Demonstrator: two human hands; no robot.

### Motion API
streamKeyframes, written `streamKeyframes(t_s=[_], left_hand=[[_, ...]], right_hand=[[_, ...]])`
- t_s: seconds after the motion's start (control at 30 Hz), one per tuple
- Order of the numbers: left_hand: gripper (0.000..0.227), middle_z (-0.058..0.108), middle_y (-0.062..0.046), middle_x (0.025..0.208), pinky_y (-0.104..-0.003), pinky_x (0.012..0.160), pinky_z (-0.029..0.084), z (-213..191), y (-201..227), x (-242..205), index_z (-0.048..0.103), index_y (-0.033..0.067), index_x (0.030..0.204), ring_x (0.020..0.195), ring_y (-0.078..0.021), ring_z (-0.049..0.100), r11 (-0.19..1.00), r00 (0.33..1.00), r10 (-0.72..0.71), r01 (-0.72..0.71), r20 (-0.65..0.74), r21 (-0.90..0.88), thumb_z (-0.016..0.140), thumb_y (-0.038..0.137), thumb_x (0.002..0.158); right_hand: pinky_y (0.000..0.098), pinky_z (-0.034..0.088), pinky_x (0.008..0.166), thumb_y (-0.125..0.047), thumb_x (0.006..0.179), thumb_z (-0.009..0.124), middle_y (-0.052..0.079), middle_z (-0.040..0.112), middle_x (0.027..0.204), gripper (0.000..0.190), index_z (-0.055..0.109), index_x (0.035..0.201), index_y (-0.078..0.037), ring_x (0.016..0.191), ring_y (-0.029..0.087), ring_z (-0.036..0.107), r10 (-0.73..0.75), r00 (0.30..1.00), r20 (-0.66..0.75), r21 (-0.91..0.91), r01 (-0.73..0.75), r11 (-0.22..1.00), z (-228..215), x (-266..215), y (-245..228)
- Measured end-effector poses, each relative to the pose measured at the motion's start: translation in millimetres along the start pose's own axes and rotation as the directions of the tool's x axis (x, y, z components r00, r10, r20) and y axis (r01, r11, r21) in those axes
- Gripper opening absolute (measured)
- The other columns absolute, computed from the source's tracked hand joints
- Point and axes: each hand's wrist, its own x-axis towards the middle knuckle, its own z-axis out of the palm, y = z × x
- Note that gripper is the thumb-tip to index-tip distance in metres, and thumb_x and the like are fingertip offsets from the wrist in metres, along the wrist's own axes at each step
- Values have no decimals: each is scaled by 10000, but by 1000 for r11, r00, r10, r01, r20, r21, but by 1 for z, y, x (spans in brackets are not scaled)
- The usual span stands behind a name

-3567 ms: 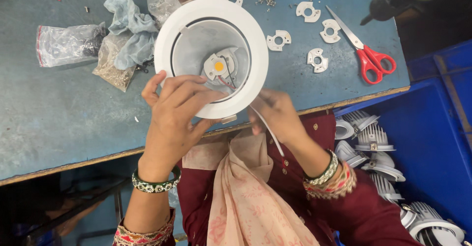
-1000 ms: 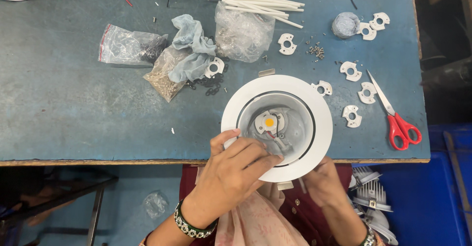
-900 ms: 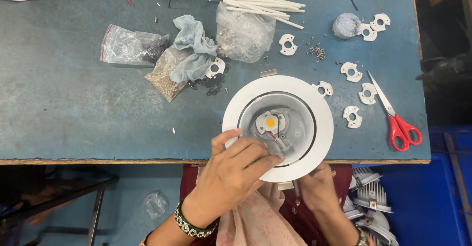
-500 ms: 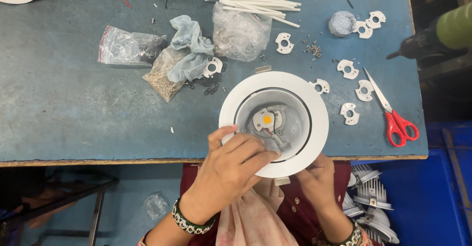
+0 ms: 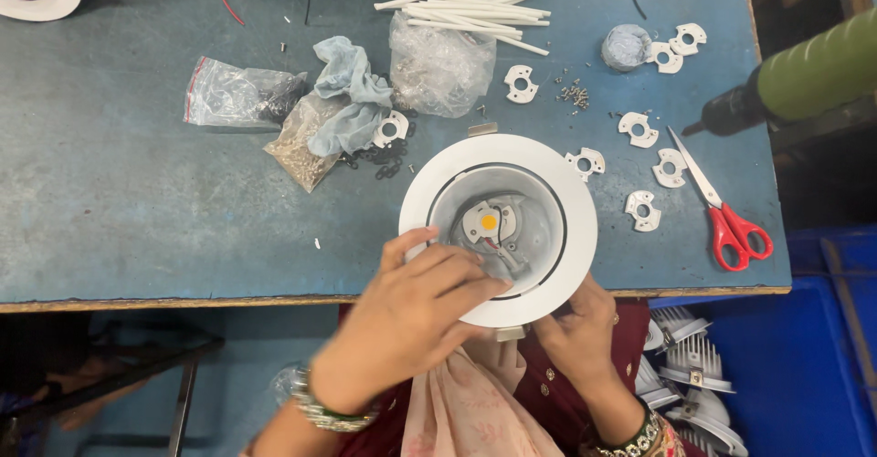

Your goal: The person assembles LED light fixtures at a workbench. They insert LED modules into white housings, connect wires, and use a green power tool to secure components. The person handles multiple fixtures, moving completed units aside and picking up new ones to continue the assembly process.

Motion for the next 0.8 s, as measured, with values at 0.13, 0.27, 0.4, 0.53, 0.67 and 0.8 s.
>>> streamKeyframes(t_s=[0.13, 0.27, 0.4, 0.53, 0.67, 0.8], left_hand=[[404, 680, -49, 1161, -403, 948, 495, -36, -7, 14, 699, 68, 1196, 1112, -222, 644, 999, 989, 48, -49, 143, 6, 689, 142, 800], [228, 654, -18, 1026, -324, 769, 555, -9, -20, 46, 723, 80, 1014, 965, -194, 648, 921, 939, 55, -179, 339, 347, 664, 106, 794], [145, 623, -10, 986, -337, 741, 551, 7, -29, 56, 730, 71, 936, 922, -193, 635, 879, 913, 104, -269, 394, 393, 641, 119, 832], [168, 615, 7, 1004, -332, 743, 552, 9, -32, 53, 741, 61, 930, 939, -179, 629, 878, 919, 110, -269, 379, 396, 636, 138, 824], [177, 608, 6, 1044, -337, 740, 552, 11, -32, 50, 746, 46, 922, 949, -178, 622, 883, 925, 90, -245, 369, 400, 637, 160, 841], [195, 609, -1, 1091, -334, 746, 563, 13, -31, 51, 751, 28, 935, 940, -177, 619, 885, 941, 94, -228, 324, 405, 638, 150, 833]], right_hand=[[301, 554, 856, -47, 823, 713, 90, 757, 1058, 302, 696, 1114, 33, 948, 163, 710, 49, 996, 79, 194, -63, 979, -11, 7, 12], [320, 516, 1004, -39, 917, 631, 103, 711, 1192, 365, 622, 1275, 30, 1113, 182, 682, -18, 998, 58, 231, 4, 973, -18, 15, 25], [349, 467, 1105, -111, 937, 644, 115, 630, 1312, 470, 537, 1378, 12, 1230, 204, 606, -76, 995, 59, 451, 42, 892, -7, 16, 32], [415, 335, 1193, -150, 890, 663, 222, 474, 1498, 617, 467, 1437, 56, 1416, 332, 461, -243, 966, -86, 258, 257, 931, 9, 12, 30], [408, 431, 1107, -146, 851, 681, 181, 570, 1342, 515, 571, 1330, 7, 1249, 331, 570, -250, 965, -76, 208, 260, 943, 8, 16, 25], [401, 450, 1063, -145, 836, 693, 169, 574, 1274, 528, 568, 1326, 8, 1174, 328, 573, -255, 964, -69, 234, 264, 935, 6, 19, 18]])
